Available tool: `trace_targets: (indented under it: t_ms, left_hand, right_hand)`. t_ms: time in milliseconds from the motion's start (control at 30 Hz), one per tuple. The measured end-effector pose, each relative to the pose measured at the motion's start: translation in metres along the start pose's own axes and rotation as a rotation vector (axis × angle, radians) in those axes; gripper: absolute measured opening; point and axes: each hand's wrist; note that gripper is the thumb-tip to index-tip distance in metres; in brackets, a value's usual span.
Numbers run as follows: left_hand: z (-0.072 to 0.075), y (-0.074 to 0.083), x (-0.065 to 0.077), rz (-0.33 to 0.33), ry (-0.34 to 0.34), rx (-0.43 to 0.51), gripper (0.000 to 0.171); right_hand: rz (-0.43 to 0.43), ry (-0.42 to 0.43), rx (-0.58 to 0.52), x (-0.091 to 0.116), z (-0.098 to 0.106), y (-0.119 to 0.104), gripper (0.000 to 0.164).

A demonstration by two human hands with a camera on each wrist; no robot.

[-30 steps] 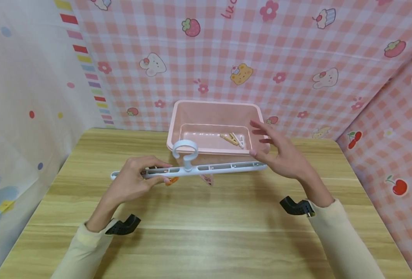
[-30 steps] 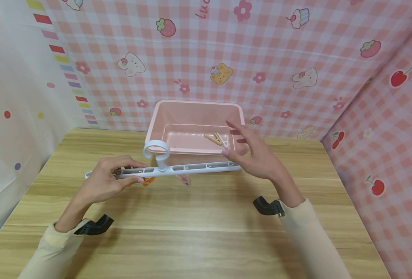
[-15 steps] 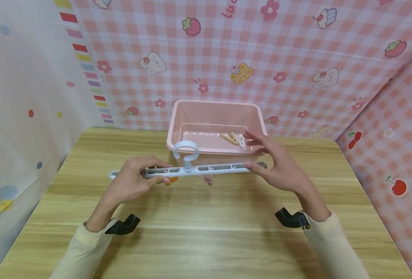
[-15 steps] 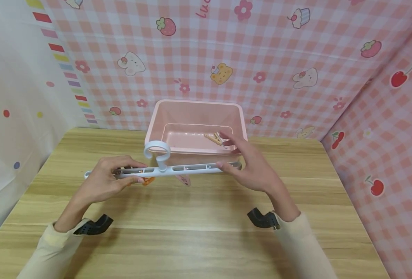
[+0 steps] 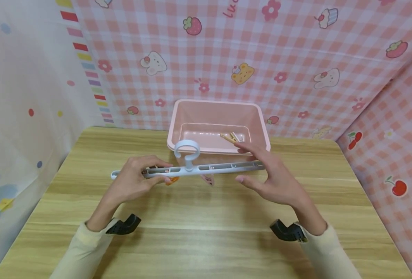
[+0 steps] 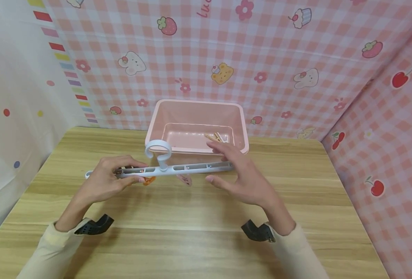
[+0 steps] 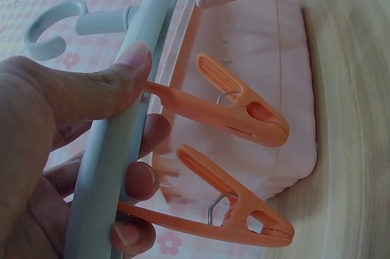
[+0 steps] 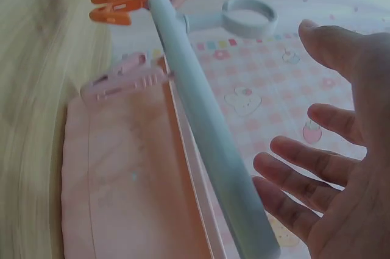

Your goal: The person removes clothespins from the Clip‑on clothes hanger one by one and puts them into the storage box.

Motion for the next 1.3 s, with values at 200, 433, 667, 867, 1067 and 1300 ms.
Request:
trace_targets:
  t_ms: [200,433,667,867,1067,1300]
  left_hand:
    - [0.000,0.000,0.001,0.024,0.003,-0.002,0.031]
    - [0.000,0.000,0.001,0.036,0.012,-0.005,0.031]
    - [-0.001,0.001,0.000,0.036,0.016,-0.010,0.030]
    - [0.000,0.002,0.000,0.035,0.020,-0.014,0.029]
    - [0.000,0.002,0.000,0.030,0.022,-0.015,0.029]
    - [0.000,0.002,0.000,0.033,0.020,-0.008,0.029]
  right_hand:
    - [0.031,-0.015,-0.030,0.004,-0.006,-0.009,0.083]
    - [0.115,-0.025,-0.098,0.009,-0.015,-0.011,0.077]
    - [0.069,-0.090,-0.141,0.019,-0.027,-0.011,0.076]
    - [-0.013,-0.137,-0.156,0.027,-0.039,-0.006,0.070]
    - [-0.054,-0.127,-0.160,0.032,-0.049,0.004,0.063]
    - [-0.134,-0.113,-0.150,0.033,-0.064,0.015,0.059]
Point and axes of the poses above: each hand's wrist, its own x-axis away from the middle knuckle, its own z-axis out of the back of the hand, y = z × x, and after that the axes turned 8 degrees about y, right-handed
